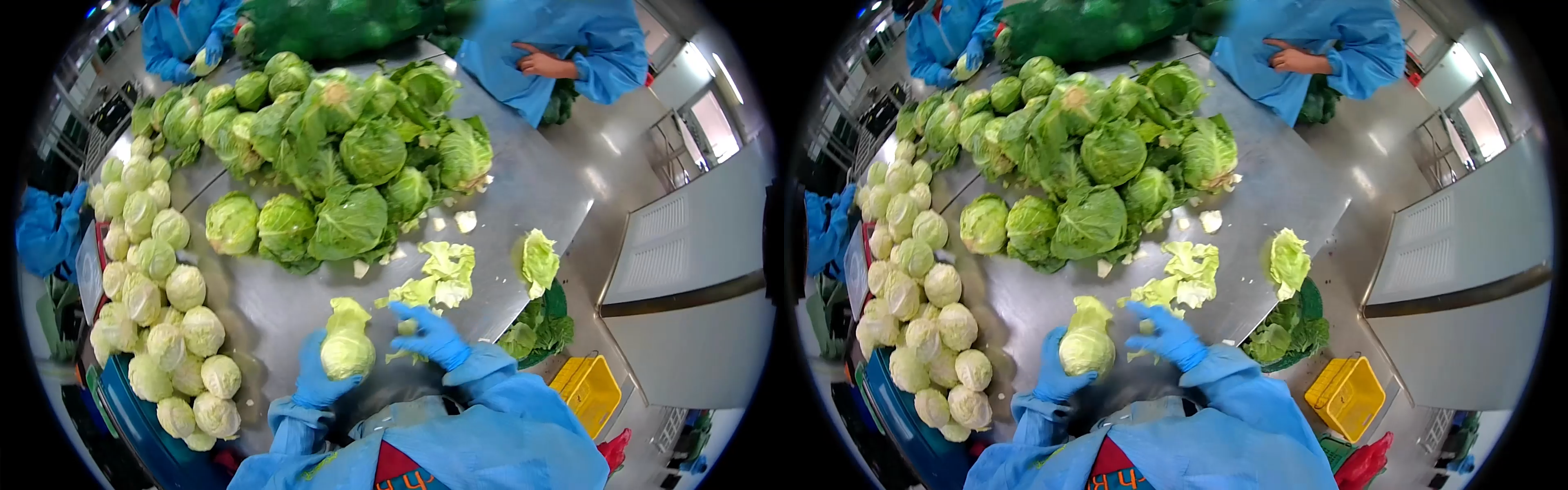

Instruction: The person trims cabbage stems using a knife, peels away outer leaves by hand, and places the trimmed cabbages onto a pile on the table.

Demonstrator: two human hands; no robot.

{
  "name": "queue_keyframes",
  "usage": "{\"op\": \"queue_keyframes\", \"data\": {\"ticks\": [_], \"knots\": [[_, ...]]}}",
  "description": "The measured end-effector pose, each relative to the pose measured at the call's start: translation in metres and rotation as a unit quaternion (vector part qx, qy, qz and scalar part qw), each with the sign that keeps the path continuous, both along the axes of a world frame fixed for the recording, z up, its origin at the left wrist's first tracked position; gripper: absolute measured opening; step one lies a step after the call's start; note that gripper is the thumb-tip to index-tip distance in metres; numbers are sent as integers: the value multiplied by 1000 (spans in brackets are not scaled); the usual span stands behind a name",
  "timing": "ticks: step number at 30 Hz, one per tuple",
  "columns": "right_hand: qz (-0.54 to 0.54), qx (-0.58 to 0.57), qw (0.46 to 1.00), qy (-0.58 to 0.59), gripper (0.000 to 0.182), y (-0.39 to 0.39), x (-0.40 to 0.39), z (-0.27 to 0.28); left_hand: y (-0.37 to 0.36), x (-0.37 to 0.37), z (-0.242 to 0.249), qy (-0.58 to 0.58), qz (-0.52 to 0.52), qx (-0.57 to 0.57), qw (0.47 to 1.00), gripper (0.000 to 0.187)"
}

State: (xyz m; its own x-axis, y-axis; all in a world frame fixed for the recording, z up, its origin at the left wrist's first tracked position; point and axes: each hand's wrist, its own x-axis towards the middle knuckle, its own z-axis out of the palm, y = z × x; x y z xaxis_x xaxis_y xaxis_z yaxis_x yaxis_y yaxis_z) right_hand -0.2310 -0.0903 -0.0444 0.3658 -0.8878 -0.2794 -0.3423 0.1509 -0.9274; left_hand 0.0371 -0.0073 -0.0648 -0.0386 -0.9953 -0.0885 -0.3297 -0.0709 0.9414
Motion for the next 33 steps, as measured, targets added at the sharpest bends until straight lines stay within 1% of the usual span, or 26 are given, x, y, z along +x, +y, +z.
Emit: {"op": "queue_keyframes", "data": {"ticks": [1, 2, 4, 6, 7, 8, 9, 10, 11, 12, 13, 14, 16, 17, 19, 20, 21, 22, 24, 25, 26, 27, 29, 31, 32, 33], "knots": [[30, -28, 998, -54, 54, 3, 13, -5, -3, 3, 4, -30, -7, 4, 1000, 103], [62, -61, 990, -108, 53, 8, 24, -14, -3, 3, 1, -16, 3, 6, 1000, 101], [129, -88, 985, -79, 44, 15, 32, -62, 3, 6, -10, 13, 23, 3, 1000, 96], [93, 44, 992, -75, 35, 14, 28, -77, 9, 13, -14, 79, 48, 48, 995, 93], [58, 36, 996, -51, 33, 9, 25, -77, 10, 15, -9, 173, 48, 85, 980, 91], [21, 30, 999, -25, 32, 5, 21, -73, 12, 17, -6, 266, 46, 126, 955, 88], [-15, 26, 1000, 0, 31, 3, 17, -67, 19, 22, -14, 339, 46, 137, 930, 86], [-45, 33, 998, -34, 31, 0, 17, -61, 27, 29, -25, 411, 45, 149, 898, 83], [-74, 40, 994, -68, 30, -2, 19, -54, 26, 30, -24, 479, 44, 163, 861, 81], [-102, 47, 988, -103, 30, -3, 23, -44, 26, 28, -21, 551, 101, 176, 809, 81], [-107, 108, 977, -147, 30, -2, 29, -32, 25, 25, -6, 617, 158, 189, 748, 81], [-104, 141, 967, -187, 30, -2, 38, -30, 26, 22, 11, 674, 214, 201, 678, 81], [-97, 207, 937, -266, 30, 5, 59, -37, 19, 17, 27, 739, 272, 205, 581, 79], [-84, 209, 922, -315, 33, 6, 65, -54, 13, 16, 32, 754, 277, 197, 562, 78], [-177, 185, 908, -333, 34, 4, 70, -84, 10, 16, 35, 762, 280, 193, 552, 77], [-220, 172, 898, -341, 34, -3, 71, -95, 10, 17, 34, 756, 277, 193, 560, 77], [-259, 162, 885, -351, 36, -8, 57, -105, 12, 17, 31, 738, 256, 187, 595, 76], [-302, 145, 871, -359, 38, -15, 42, -102, 14, 16, 28, 718, 235, 180, 630, 76], [-387, 91, 842, -365, 41, -25, 9, -104, 21, 9, 14, 639, 144, 154, 740, 77], [-425, 54, 827, -364, 42, -29, -10, -111, 21, 4, 11, 647, 142, 163, 731, 76], [-465, 10, 802, -374, 37, -27, -30, -112, 21, 0, 8, 655, 139, 171, 723, 75], [-477, -25, 796, -371, 32, -23, -56, -118, 22, -2, 7, 662, 138, 181, 714, 74], [-551, -69, 768, -319, 32, -11, -104, -117, 12, -9, 18, 723, 181, 228, 626, 72], [-584, -64, 752, -299, 24, 10, -144, -112, 15, -15, -3, 651, 159, 190, 718, 70], [-603, -53, 743, -286, 21, 19, -157, -99, 14, -20, -8, 610, 151, 170, 759, 69], [-618, -41, 740, -263, 23, 26, -158, -89, 12, -20, -10, 603, 145, 179, 764, 69]]}}
